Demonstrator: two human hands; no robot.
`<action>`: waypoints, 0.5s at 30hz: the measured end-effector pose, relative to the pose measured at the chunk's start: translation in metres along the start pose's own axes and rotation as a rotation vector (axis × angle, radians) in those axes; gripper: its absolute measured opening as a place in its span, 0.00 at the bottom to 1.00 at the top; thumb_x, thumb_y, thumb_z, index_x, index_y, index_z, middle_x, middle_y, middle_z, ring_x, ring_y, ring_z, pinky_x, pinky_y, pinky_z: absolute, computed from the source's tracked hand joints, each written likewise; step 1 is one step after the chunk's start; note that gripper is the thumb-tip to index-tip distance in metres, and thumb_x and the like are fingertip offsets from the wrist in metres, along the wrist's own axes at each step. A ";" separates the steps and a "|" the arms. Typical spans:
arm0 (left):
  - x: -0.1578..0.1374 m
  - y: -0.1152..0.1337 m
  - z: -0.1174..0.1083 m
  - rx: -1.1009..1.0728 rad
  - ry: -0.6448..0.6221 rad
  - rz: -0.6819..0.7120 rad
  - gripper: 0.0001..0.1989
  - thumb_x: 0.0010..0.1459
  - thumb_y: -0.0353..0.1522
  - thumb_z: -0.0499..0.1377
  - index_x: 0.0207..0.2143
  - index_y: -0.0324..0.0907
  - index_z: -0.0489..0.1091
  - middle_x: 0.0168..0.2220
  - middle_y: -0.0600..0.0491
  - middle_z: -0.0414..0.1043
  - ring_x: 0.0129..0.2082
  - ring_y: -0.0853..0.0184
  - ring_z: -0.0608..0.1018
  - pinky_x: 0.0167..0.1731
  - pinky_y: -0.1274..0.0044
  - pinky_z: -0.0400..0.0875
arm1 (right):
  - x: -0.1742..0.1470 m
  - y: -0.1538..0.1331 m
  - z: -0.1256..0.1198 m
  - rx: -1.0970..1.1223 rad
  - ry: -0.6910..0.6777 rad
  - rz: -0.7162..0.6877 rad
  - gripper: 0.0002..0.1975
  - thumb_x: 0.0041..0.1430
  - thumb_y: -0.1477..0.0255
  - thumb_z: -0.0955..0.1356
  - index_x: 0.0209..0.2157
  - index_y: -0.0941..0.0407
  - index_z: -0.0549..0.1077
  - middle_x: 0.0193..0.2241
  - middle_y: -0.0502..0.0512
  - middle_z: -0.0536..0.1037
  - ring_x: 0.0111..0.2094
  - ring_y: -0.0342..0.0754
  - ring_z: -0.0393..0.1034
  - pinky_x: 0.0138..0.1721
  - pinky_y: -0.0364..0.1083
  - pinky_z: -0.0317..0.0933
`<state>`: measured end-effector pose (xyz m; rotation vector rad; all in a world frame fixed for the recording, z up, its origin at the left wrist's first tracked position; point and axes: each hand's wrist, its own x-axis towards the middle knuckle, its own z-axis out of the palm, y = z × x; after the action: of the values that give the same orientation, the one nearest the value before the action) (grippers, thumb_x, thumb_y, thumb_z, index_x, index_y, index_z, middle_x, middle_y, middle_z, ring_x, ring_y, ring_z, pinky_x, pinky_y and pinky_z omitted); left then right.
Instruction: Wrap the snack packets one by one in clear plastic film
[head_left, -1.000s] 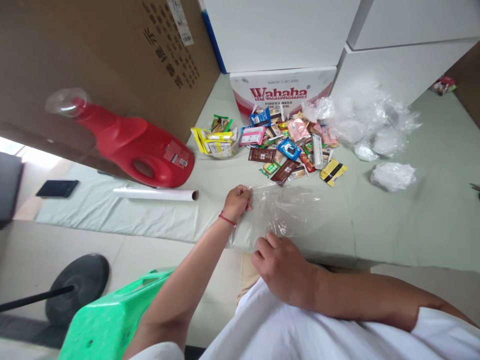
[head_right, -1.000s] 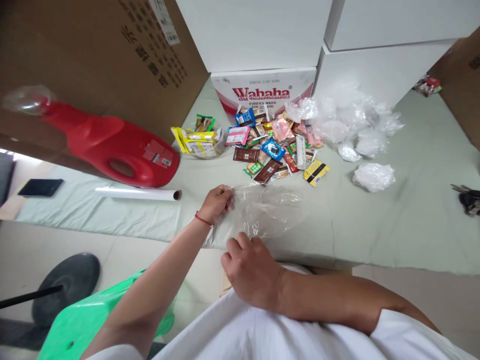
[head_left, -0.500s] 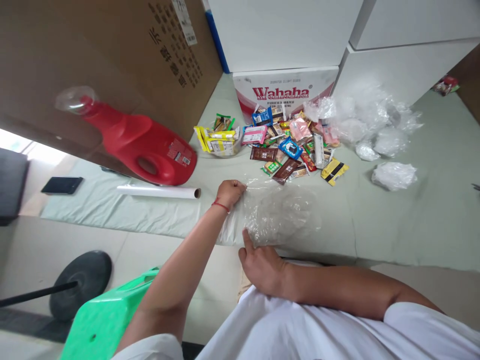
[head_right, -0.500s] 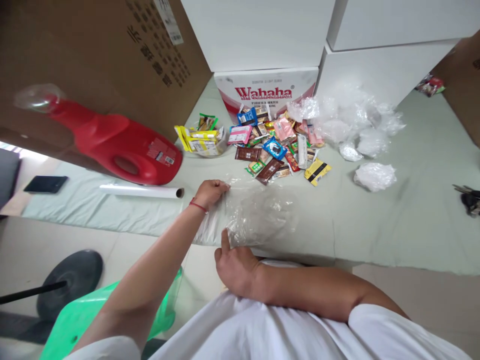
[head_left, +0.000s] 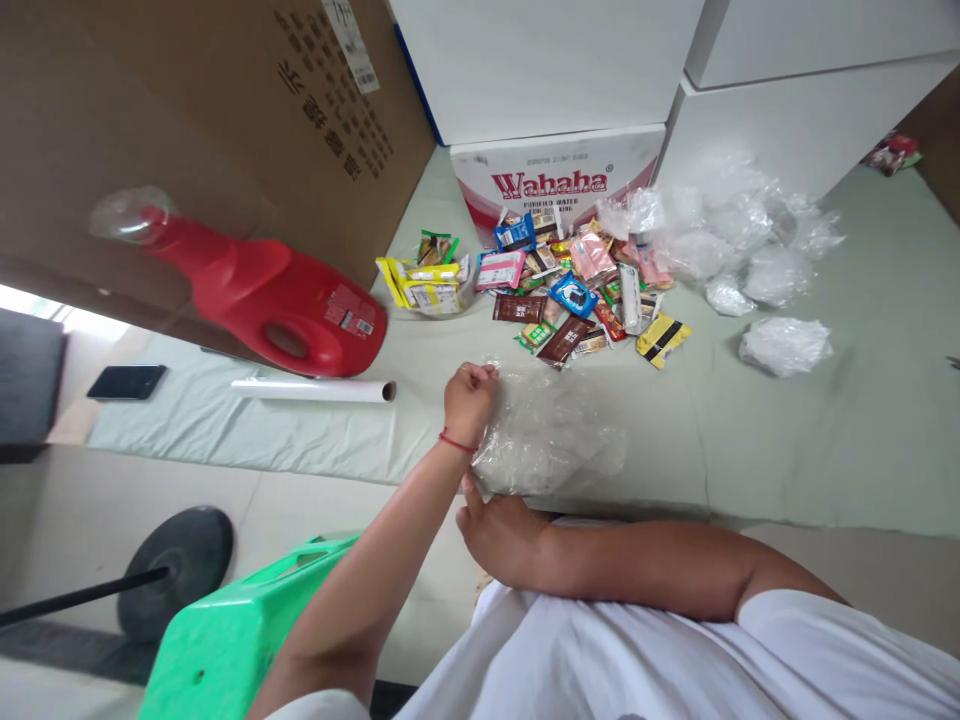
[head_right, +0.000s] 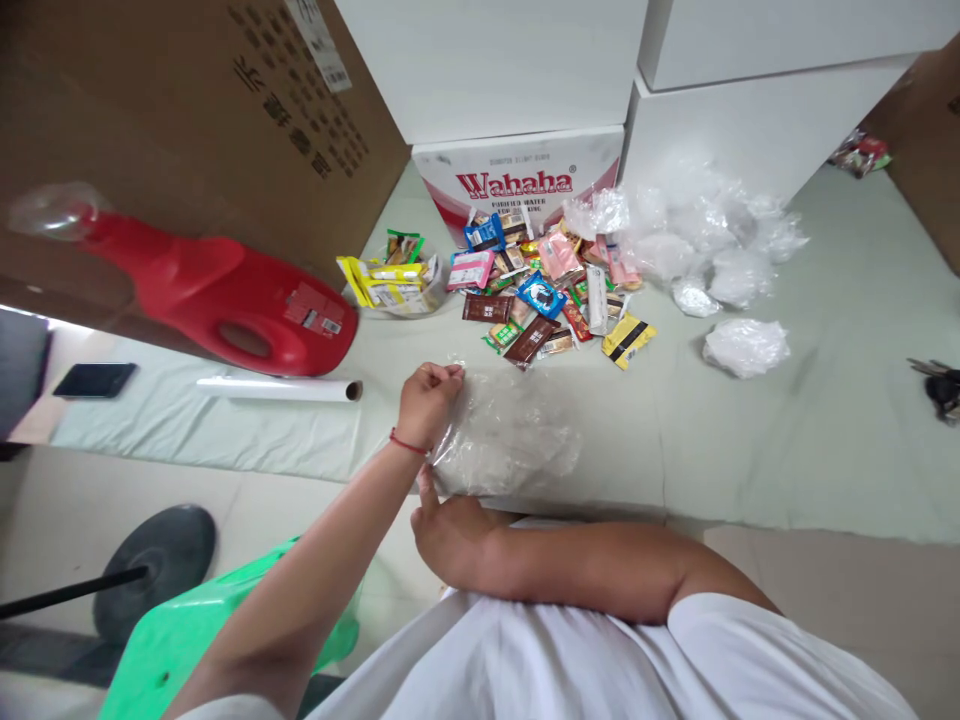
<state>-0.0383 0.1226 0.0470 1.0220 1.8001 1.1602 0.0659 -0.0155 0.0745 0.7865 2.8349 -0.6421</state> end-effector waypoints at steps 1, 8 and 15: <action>-0.008 -0.002 0.001 0.020 -0.044 0.042 0.08 0.54 0.29 0.63 0.31 0.43 0.65 0.48 0.46 0.81 0.51 0.61 0.82 0.56 0.68 0.76 | -0.002 0.002 -0.002 0.029 -0.005 -0.029 0.14 0.67 0.79 0.62 0.50 0.64 0.73 0.67 0.82 0.63 0.33 0.52 0.81 0.28 0.49 0.73; -0.041 -0.022 -0.011 0.795 -0.303 0.603 0.21 0.71 0.37 0.49 0.60 0.41 0.71 0.68 0.42 0.68 0.70 0.55 0.66 0.72 0.56 0.51 | -0.083 0.086 -0.061 0.823 0.082 -0.043 0.12 0.71 0.67 0.64 0.34 0.56 0.75 0.29 0.48 0.79 0.31 0.43 0.72 0.33 0.40 0.63; -0.050 -0.023 -0.011 0.921 -0.336 0.616 0.27 0.74 0.40 0.43 0.69 0.41 0.63 0.72 0.42 0.60 0.73 0.55 0.61 0.72 0.56 0.49 | -0.094 0.197 -0.060 0.346 0.525 0.735 0.18 0.64 0.60 0.69 0.48 0.58 0.75 0.45 0.63 0.76 0.42 0.52 0.71 0.41 0.46 0.64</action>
<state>-0.0331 0.0681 0.0374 2.2617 1.7832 0.3485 0.2470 0.1193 0.0780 2.1805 2.5048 -0.8897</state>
